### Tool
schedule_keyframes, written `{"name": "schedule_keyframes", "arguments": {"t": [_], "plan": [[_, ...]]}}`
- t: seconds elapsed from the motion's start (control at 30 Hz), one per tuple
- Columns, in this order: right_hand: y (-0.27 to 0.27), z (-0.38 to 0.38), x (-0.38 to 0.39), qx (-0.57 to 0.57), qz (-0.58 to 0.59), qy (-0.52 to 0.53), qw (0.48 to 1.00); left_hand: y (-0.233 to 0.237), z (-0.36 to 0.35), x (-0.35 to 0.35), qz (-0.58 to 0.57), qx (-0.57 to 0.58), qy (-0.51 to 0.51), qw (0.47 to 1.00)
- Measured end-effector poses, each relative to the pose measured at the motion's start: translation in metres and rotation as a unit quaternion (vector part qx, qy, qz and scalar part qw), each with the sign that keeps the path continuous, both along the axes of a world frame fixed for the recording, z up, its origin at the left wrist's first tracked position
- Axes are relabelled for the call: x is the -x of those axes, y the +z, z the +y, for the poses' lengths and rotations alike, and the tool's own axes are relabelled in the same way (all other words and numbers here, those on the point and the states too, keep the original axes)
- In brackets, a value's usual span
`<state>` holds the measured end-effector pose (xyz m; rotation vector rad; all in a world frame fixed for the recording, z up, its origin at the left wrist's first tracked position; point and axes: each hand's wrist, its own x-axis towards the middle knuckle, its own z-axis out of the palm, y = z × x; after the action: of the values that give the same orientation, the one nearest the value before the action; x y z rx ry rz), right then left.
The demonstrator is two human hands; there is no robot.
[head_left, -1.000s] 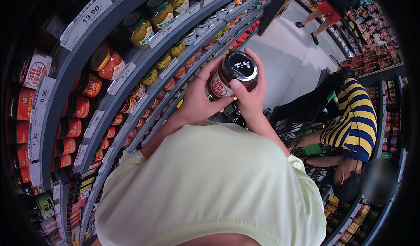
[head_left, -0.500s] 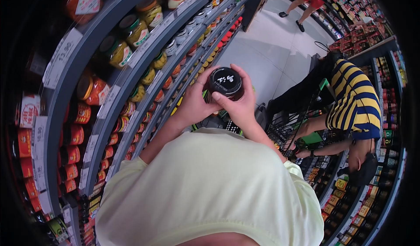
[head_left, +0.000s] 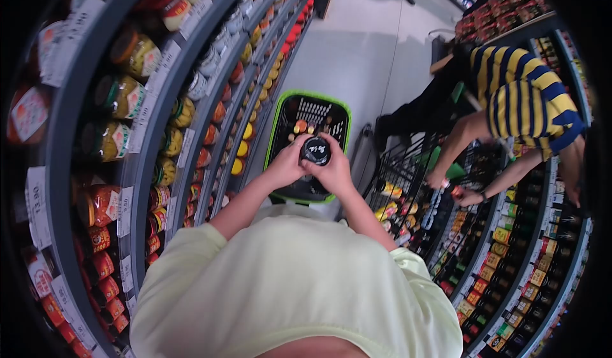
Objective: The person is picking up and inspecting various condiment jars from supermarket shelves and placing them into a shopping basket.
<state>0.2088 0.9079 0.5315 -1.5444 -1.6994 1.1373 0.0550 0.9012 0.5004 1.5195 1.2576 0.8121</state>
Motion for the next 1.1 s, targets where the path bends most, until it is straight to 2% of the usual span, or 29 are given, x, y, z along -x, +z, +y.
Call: {"name": "schedule_keyframes", "arguments": {"t": [0.17,0.3,0.43,0.53,0.6,0.73,0.83,0.9,0.97,1.1], "plan": [[-0.069,-0.017,-0.011,0.104,-0.038,-0.023,0.994,-0.072,-0.017,-0.021,0.015,0.091,-0.003,0.996],[-0.129,-0.036,-0.018,0.141,-0.043,-0.027,0.989,-0.119,-0.031,-0.029,0.030,0.155,-0.021,0.987],[-0.179,-0.043,-0.021,0.165,-0.097,-0.024,0.981,-0.173,-0.038,-0.033,0.069,0.186,-0.029,0.980],[-0.224,-0.043,-0.022,0.191,-0.102,-0.020,0.976,-0.206,-0.033,-0.032,0.123,0.206,-0.064,0.969],[-0.256,-0.040,-0.023,0.195,-0.109,-0.017,0.975,-0.226,-0.027,-0.034,0.174,0.271,-0.084,0.943],[-0.325,-0.026,-0.022,0.198,-0.144,-0.008,0.970,-0.304,-0.020,-0.040,0.236,0.283,-0.095,0.925],[-0.387,-0.014,-0.018,0.214,-0.185,-0.007,0.959,-0.370,-0.012,-0.047,0.236,0.304,-0.077,0.920],[-0.434,-0.009,-0.015,0.236,-0.212,-0.023,0.948,-0.416,-0.008,-0.053,0.215,0.333,-0.053,0.917],[-0.488,-0.006,-0.016,0.218,-0.227,-0.033,0.949,-0.468,-0.006,-0.053,0.180,0.308,-0.036,0.933],[-0.573,0.003,-0.014,0.215,-0.211,-0.047,0.952,-0.552,0.003,-0.054,0.137,0.323,-0.019,0.936]]}}
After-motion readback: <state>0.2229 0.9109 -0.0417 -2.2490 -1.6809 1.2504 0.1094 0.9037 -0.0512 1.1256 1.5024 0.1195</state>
